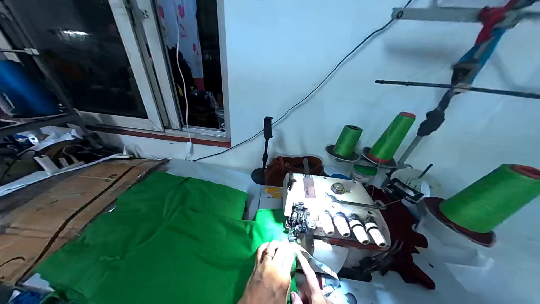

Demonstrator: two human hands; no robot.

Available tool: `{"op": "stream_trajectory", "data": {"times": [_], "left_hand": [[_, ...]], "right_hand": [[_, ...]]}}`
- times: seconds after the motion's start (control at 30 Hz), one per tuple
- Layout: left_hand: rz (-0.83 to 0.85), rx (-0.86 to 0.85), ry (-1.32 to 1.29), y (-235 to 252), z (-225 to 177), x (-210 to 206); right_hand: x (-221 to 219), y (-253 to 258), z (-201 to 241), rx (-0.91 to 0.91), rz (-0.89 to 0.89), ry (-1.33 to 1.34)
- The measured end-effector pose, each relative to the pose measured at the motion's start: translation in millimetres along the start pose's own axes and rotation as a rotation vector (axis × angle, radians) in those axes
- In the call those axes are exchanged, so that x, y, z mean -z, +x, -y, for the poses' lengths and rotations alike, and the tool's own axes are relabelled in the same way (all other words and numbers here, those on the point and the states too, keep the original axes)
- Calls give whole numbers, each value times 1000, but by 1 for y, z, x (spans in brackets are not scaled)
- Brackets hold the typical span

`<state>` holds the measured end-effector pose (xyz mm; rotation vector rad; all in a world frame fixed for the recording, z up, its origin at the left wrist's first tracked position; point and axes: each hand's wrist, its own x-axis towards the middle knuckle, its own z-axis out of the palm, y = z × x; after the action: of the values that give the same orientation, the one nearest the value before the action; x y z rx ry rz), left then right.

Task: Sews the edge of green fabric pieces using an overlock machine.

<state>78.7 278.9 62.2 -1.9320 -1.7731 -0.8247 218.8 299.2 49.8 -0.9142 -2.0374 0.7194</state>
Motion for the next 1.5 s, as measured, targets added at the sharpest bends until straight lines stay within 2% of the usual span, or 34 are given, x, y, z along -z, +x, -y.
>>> {"op": "stream_trajectory", "data": {"times": [0.13,0.4,0.67,0.97,1.13,1.23,1.33,1.43,1.5], "left_hand": [[-30,-5,-28,-1,0,-2],[-66,-19,21,0,-5,-4],[-91,-26,69,-2,-3,-10],[-87,-15,28,-2,0,-12],[-99,-4,-69,-4,3,-12],[-101,-2,-76,-3,3,-9],[-101,-7,-59,-4,4,-10],[-84,-8,-37,-3,3,-10],[-89,3,-16,-2,0,-10]], "right_hand": [[14,18,15,-120,150,-117],[17,20,32,-277,234,-323],[18,26,35,-314,281,-334],[11,22,31,-325,244,-323],[9,22,30,-248,161,-361],[14,27,36,-343,253,-350],[14,29,35,-358,268,-346],[17,28,34,-373,266,-262],[13,24,26,-318,195,-199]]}}
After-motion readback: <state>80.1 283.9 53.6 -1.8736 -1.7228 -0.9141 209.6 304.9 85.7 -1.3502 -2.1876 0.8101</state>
